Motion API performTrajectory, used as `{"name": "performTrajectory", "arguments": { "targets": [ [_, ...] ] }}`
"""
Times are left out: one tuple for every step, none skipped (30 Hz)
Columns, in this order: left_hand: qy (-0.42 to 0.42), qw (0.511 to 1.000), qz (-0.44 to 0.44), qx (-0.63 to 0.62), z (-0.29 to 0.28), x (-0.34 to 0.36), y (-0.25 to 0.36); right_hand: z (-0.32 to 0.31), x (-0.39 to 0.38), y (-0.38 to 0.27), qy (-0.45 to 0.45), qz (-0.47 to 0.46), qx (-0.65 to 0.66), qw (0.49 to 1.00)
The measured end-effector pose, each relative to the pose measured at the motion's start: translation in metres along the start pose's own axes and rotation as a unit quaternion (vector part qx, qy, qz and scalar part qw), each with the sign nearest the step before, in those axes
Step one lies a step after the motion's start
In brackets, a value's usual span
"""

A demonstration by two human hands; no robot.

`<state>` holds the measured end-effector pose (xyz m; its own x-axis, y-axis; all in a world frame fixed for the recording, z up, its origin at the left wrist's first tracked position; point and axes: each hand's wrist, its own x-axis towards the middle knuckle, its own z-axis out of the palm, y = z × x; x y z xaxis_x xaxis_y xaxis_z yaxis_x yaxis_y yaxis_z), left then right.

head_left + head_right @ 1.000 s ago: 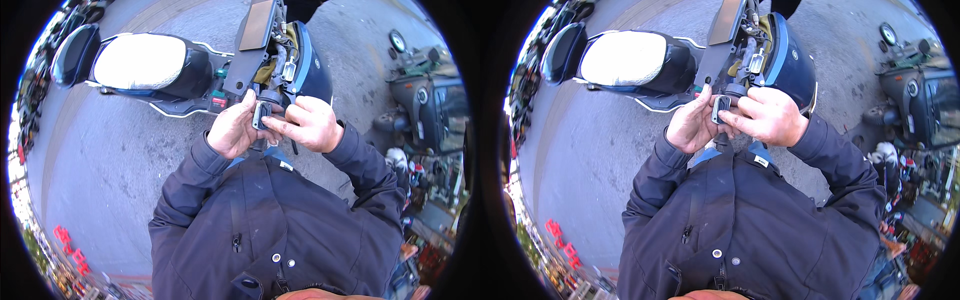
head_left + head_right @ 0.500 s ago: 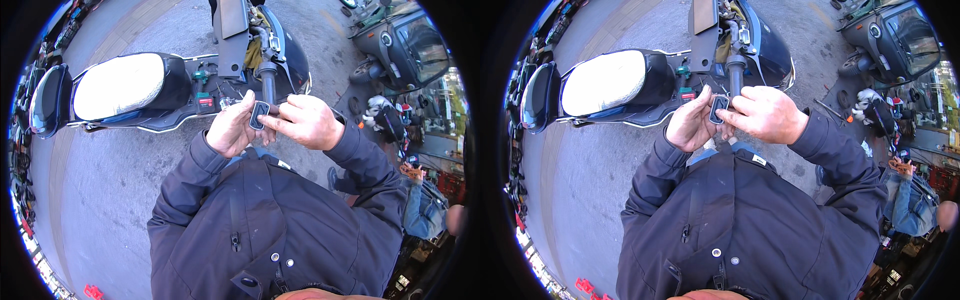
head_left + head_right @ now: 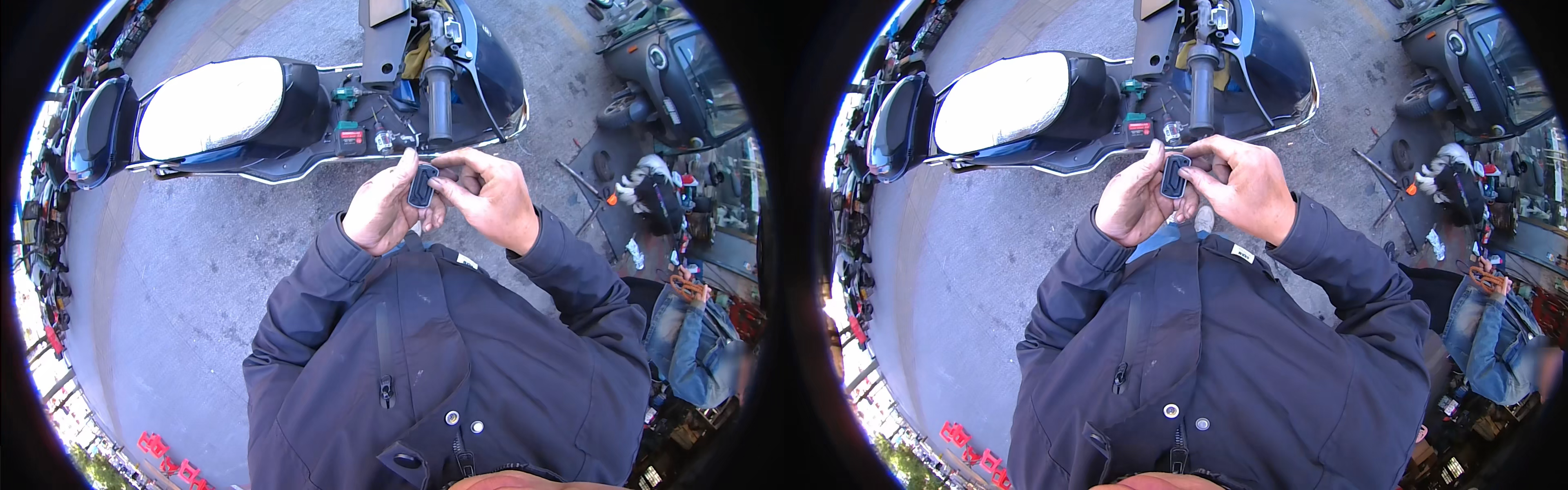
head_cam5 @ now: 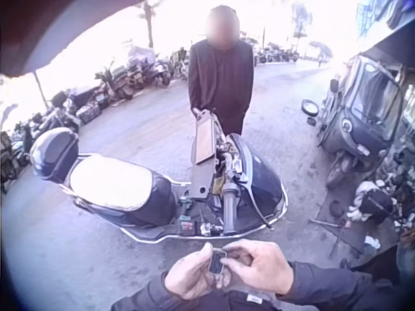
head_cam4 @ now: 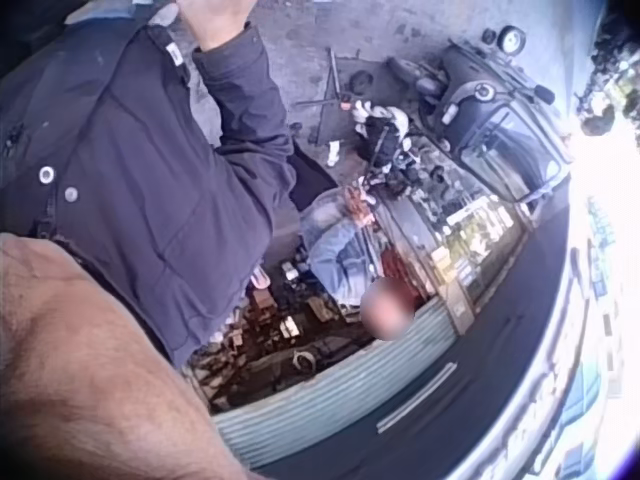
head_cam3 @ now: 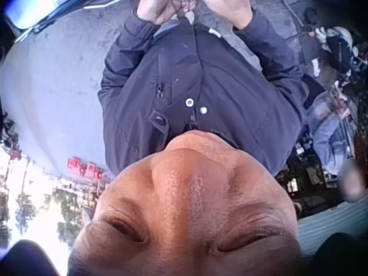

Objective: The person works on the handlebar area of a scooter, handling wires and components. They pour liquid from a blue bottle into a small opening near the handlebar, then continue adjusting and connecting wires and parts with their hands.

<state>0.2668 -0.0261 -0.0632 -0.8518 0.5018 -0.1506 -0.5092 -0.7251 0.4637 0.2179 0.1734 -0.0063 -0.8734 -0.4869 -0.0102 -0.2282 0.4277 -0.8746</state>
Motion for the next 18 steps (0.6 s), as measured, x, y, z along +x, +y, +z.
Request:
{"name": "performTrajectory", "arguments": {
  "targets": [
    [0.004,1.000,0.004,0.027,0.001,-0.003,-0.003,0.000,-0.002,0.001,-0.010,0.016,0.016,1.000],
    [0.008,0.998,0.007,0.055,0.002,-0.006,-0.004,0.000,-0.003,0.002,-0.019,0.033,0.032,0.999],
    [0.012,0.997,0.011,0.081,0.004,-0.010,-0.008,0.000,-0.004,0.004,-0.030,0.049,0.048,0.997],
    [0.028,0.998,0.010,0.048,0.008,-0.013,-0.010,-0.001,-0.005,0.007,-0.047,0.052,0.061,0.996],
    [0.025,0.998,0.008,0.051,0.007,-0.015,-0.013,0.000,-0.007,0.011,-0.056,0.073,0.089,0.992],
    [0.023,0.998,0.008,0.053,0.004,-0.017,-0.016,0.001,-0.008,0.014,-0.066,0.093,0.116,0.987],
    [0.019,0.998,0.008,0.055,0.002,-0.019,-0.017,0.002,-0.010,0.018,-0.076,0.113,0.142,0.980],
    [0.029,0.998,0.003,0.048,0.003,-0.024,-0.017,0.008,-0.016,0.030,-0.057,0.090,0.154,0.982],
    [0.046,0.998,0.005,0.047,0.000,-0.029,-0.018,0.008,-0.021,0.029,-0.053,0.115,0.172,0.977],
    [0.063,0.997,0.006,0.047,-0.006,-0.033,-0.020,0.009,-0.027,0.025,-0.048,0.140,0.190,0.970],
    [0.079,0.996,0.007,0.046,-0.013,-0.039,-0.022,0.010,-0.032,0.023,-0.044,0.164,0.208,0.963],
    [0.093,0.994,0.021,0.044,-0.020,-0.045,-0.024,0.011,-0.039,0.026,-0.060,0.201,0.218,0.953],
    [0.114,0.993,0.030,0.029,-0.029,-0.049,-0.026,0.016,-0.047,0.038,-0.061,0.216,0.216,0.950],
    [0.136,0.990,0.040,0.015,-0.040,-0.054,-0.026,0.027,-0.055,0.058,-0.063,0.230,0.213,0.947],
    [0.155,0.987,0.047,0.000,-0.051,-0.057,-0.027,0.039,-0.064,0.081,-0.062,0.246,0.211,0.944],
    [0.175,0.983,0.057,-0.006,-0.064,-0.059,-0.027,0.053,-0.072,0.112,-0.066,0.271,0.179,0.944],
    [0.182,0.982,0.055,-0.016,-0.077,-0.061,-0.028,0.066,-0.077,0.139,-0.069,0.295,0.148,0.941],
    [0.191,0.980,0.053,-0.023,-0.089,-0.063,-0.027,0.076,-0.078,0.151,-0.086,0.355,0.178,0.913]
  ]
}}
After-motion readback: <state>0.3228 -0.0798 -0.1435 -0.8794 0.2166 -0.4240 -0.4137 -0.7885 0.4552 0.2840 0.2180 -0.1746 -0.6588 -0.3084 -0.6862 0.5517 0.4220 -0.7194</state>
